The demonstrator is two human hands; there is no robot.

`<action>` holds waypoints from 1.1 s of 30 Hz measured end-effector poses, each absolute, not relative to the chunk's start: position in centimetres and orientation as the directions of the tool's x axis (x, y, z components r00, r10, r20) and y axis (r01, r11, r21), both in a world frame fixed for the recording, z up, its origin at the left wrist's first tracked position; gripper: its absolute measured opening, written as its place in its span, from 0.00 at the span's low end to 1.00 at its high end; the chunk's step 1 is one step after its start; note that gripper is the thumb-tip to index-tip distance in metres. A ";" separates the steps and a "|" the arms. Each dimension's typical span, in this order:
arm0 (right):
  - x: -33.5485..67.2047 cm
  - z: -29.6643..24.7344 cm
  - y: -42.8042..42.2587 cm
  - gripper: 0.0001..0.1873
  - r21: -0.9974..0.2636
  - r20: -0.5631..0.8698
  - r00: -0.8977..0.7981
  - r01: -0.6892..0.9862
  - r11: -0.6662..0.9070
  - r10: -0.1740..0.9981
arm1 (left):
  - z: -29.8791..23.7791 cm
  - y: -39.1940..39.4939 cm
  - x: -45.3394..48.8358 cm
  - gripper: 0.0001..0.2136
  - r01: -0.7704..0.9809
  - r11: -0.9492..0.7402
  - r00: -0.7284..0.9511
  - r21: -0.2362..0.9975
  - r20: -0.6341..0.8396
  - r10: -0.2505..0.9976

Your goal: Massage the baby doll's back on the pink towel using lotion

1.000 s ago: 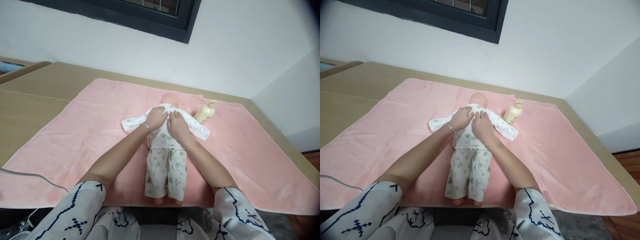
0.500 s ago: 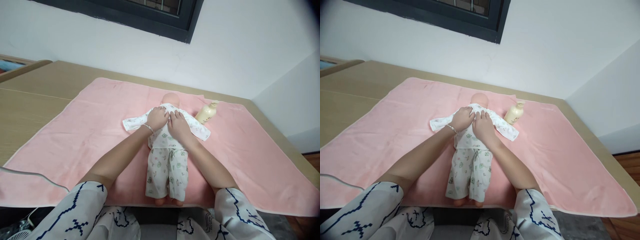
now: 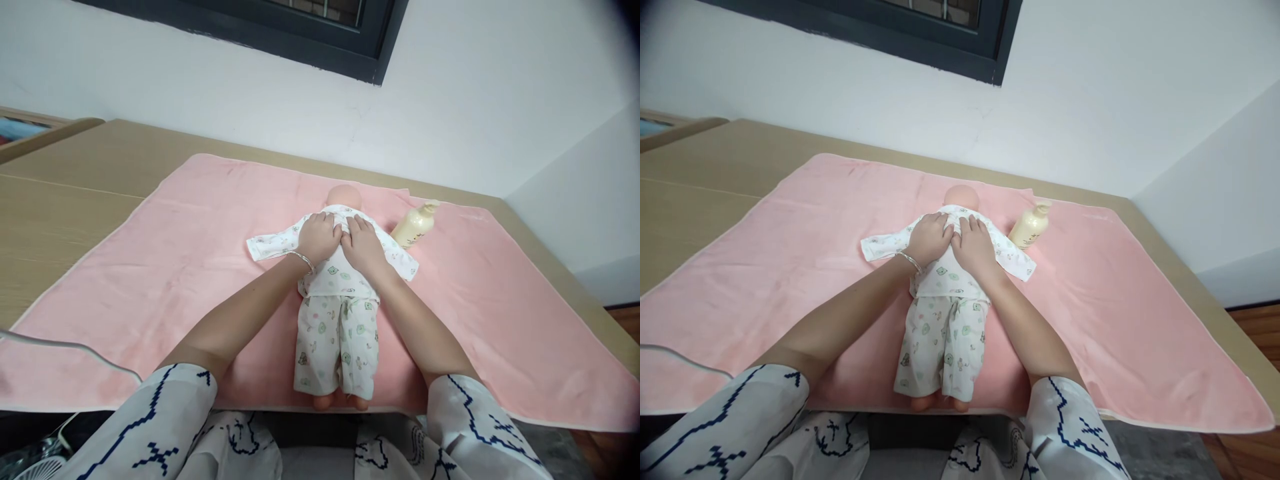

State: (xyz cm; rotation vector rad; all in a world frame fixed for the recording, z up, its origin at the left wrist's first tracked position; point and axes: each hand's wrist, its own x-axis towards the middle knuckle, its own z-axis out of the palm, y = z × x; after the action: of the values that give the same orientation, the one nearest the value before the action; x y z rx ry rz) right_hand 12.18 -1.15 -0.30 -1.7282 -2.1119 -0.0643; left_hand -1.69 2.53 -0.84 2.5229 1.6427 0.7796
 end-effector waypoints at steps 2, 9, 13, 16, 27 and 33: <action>12.2 -0.4 -1.1 0.29 -0.207 0.344 -0.152 0.950 0.233 0.927 | -0.9 2.5 -1.7 0.16 0.851 -0.445 0.320 0.278 0.398 0.860; 12.4 -0.2 -1.1 0.28 -0.207 0.358 -0.157 0.948 0.242 0.921 | -1.4 2.8 -1.7 0.16 0.832 -0.453 0.300 0.321 0.426 0.854; 13.3 -0.1 -0.6 0.28 -0.276 0.362 -0.177 0.918 0.286 0.915 | -1.9 3.0 -1.8 0.17 0.806 -0.457 0.274 0.377 0.448 0.851; 14.3 0.1 0.0 0.28 -0.371 0.349 -0.213 0.863 0.343 0.913 | -2.0 3.2 -1.9 0.17 0.797 -0.452 0.266 0.400 0.440 0.858; 12.5 0.4 -1.3 0.28 -0.346 0.390 -0.063 0.914 0.209 0.919 | -2.3 4.4 -2.6 0.20 0.713 -0.494 0.320 0.497 0.397 0.860; 12.4 0.7 -1.6 0.30 -0.368 0.351 -0.053 0.911 0.189 0.935 | -2.6 4.3 -2.5 0.20 0.715 -0.486 0.300 0.503 0.407 0.863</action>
State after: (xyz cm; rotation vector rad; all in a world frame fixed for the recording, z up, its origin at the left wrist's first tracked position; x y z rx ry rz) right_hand 12.42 -1.56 0.74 -1.7218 -1.9617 0.0632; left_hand -2.50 4.31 -2.57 2.3404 1.4492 0.9548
